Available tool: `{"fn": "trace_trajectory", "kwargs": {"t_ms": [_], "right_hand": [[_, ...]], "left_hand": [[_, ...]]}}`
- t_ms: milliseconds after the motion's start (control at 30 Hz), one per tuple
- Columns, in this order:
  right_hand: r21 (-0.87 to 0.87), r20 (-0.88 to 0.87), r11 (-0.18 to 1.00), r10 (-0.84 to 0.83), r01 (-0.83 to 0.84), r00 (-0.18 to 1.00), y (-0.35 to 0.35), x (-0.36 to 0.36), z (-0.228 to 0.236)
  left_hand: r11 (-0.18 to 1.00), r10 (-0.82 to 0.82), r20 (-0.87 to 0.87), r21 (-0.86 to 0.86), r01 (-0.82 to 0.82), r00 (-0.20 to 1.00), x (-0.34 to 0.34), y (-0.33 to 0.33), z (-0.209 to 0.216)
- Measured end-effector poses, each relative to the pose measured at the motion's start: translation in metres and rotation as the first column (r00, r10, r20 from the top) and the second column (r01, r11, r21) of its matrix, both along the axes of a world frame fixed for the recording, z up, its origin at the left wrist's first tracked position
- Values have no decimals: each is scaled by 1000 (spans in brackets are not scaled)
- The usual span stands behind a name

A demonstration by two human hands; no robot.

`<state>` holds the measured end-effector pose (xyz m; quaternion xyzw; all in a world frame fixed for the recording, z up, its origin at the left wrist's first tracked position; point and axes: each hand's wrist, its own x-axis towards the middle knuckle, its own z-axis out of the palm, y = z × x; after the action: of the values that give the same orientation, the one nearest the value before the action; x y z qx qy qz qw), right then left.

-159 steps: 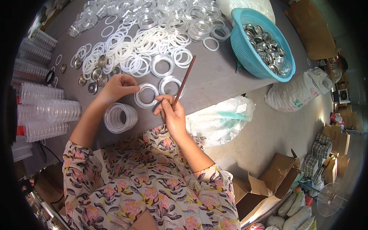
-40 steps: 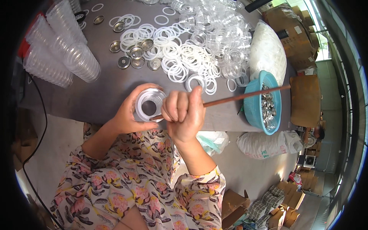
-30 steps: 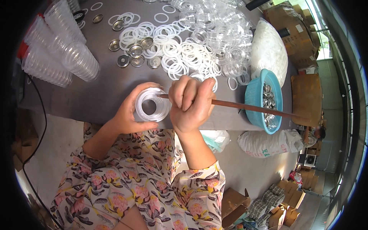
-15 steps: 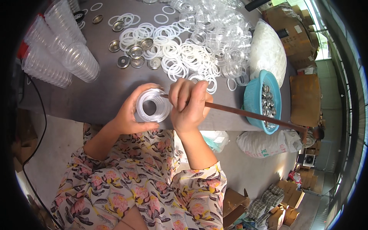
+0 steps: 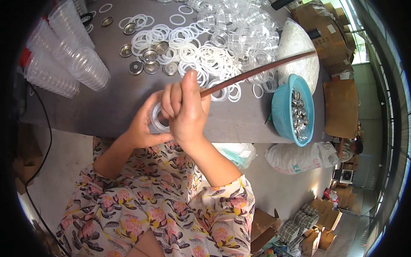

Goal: The person assembles clear plastic cups by inserting white plastic rings into the rims. They use a thin wooden stick to press the rings securely into place. The person handles the cups one at a time, picking them from a stack, inserting the ring, and placing the finished unit back into a stack.

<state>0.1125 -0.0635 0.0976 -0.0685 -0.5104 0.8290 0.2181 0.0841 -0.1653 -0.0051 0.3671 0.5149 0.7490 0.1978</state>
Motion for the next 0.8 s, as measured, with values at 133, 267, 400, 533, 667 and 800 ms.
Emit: {"fn": "trace_trajectory", "kwargs": {"t_ms": [133,267,400,533,667,800], "right_hand": [[222,-96,973,-50,70,994,5,-19,7],[438,-73,899,40,-4,996,20,5,11],[272,141,953,95,-131,985,19,25,13],[-68,95,996,65,-58,993,2,7,2],[66,-53,996,-55,58,997,4,-16,-4],[166,-80,949,-258,268,963,22,-19,-1]], "left_hand": [[997,11,36,78,-13,999,1,1,5],[999,-4,42,40,3,999,0,0,5],[1000,10,25,23,-11,1000,2,0,2],[1000,-2,11,30,1,1000,3,0,4],[999,-22,95,39,18,995,6,1,5],[1000,-7,91,20,5,996,4,-2,8]]}}
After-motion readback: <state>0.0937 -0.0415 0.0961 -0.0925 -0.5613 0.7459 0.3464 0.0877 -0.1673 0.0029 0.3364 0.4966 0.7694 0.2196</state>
